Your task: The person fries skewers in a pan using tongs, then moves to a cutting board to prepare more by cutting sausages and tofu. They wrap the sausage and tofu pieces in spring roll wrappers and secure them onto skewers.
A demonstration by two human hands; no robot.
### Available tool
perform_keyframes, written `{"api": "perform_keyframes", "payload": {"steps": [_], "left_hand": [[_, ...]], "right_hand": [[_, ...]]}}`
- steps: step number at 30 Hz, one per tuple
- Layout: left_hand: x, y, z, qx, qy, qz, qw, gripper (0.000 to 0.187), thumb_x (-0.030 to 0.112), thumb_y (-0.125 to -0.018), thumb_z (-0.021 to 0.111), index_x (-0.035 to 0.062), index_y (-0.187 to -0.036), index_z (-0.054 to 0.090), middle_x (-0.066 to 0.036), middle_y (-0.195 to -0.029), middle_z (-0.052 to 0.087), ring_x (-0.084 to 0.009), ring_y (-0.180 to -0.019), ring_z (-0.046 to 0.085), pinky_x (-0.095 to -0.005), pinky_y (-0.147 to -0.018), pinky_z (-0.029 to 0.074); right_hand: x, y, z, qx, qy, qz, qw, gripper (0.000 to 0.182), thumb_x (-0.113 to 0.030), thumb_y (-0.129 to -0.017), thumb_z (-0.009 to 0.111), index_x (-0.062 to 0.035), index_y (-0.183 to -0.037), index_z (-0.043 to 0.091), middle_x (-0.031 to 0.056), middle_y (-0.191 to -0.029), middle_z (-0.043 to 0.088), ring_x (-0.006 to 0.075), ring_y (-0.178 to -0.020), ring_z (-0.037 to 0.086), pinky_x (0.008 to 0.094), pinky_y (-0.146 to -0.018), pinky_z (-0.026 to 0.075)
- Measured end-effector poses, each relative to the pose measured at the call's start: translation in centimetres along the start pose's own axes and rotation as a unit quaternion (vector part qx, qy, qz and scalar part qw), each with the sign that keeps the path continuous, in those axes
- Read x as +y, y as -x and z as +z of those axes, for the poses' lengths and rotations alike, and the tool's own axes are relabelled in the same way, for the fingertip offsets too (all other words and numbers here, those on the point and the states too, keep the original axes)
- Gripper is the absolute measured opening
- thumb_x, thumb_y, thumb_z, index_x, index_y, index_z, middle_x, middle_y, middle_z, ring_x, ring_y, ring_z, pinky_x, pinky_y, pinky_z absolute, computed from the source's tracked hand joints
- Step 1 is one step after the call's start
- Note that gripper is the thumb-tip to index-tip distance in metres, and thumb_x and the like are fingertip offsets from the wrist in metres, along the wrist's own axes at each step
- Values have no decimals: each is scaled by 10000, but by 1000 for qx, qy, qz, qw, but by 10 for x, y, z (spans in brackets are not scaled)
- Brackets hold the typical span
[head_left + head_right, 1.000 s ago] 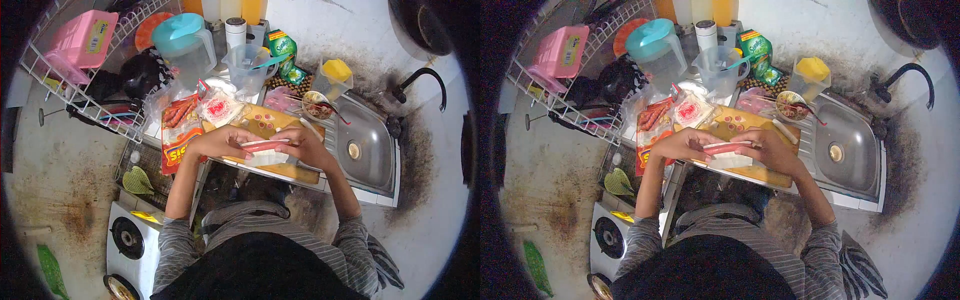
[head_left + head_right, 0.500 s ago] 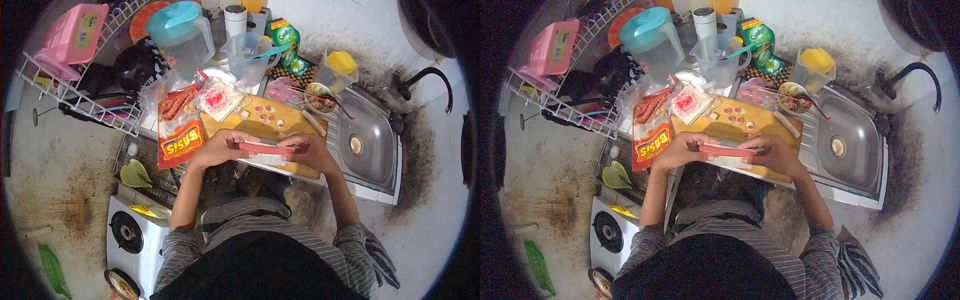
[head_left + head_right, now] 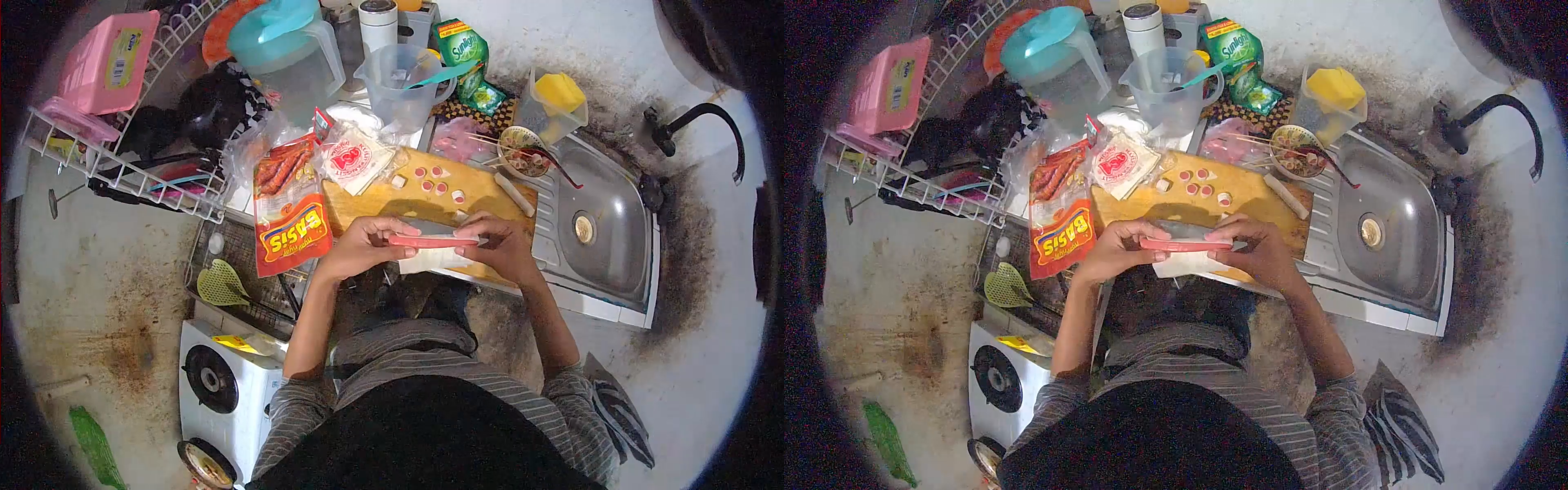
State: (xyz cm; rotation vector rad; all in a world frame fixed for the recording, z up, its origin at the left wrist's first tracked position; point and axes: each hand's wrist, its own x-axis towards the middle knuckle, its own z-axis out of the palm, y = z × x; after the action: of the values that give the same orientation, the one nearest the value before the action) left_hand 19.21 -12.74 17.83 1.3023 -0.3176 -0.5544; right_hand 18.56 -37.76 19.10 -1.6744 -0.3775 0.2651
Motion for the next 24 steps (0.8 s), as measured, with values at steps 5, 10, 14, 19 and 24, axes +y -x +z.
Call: {"api": "perform_keyframes", "payload": {"steps": [5, 10, 14, 19, 24], "left_hand": [[-3, -4, -3, 43, 5, -25, 999, 262, -24, -738, 650, 7, -994, 605, -35, -873, 628, -75, -796, 575, -208, -713, 466], [-12, -7, -5, 88, -2, -45, 995, 267, -18, -732, 654, 5, -994, 603, -55, -883, 634, -94, -807, 586, -216, -732, 465], [-12, -10, -8, 76, -21, -65, 995, 268, -19, -733, 652, -1, -995, 601, -63, -886, 635, -102, -822, 589, -224, -752, 467], [-12, -15, -8, 65, -13, -67, 996, 282, -26, -724, 662, -10, -999, 600, -65, -890, 632, -101, -814, 584, -229, -749, 469], [-10, -15, -6, 61, -32, -67, 995, 272, -20, -720, 671, -7, -985, 609, -56, -878, 630, -95, -796, 579, -228, -734, 471]], "right_hand": [[4, -4, 4, 9, 22, -8, 1000, 216, -20, -675, 719, -72, -879, 669, 47, -954, 598, 128, -876, 551, 241, -756, 454], [19, -10, 2, 7, -16, 68, 998, 191, 3, -683, 703, -74, -856, 679, 46, -966, 597, 126, -896, 561, 256, -807, 451], [29, -10, 2, -5, -7, 36, 999, 170, 2, -700, 690, -43, -862, 665, 60, -972, 597, 120, -901, 560, 251, -809, 450], [33, -11, 9, 60, -131, 14, 989, 178, -28, -724, 683, -21, -892, 625, 46, -923, 601, 90, -821, 564, 227, -729, 465], [28, -7, 6, 53, -47, 104, 992, 197, -33, -726, 684, -45, -908, 608, -6, -788, 601, 64, -700, 539, 199, -622, 434]]}}
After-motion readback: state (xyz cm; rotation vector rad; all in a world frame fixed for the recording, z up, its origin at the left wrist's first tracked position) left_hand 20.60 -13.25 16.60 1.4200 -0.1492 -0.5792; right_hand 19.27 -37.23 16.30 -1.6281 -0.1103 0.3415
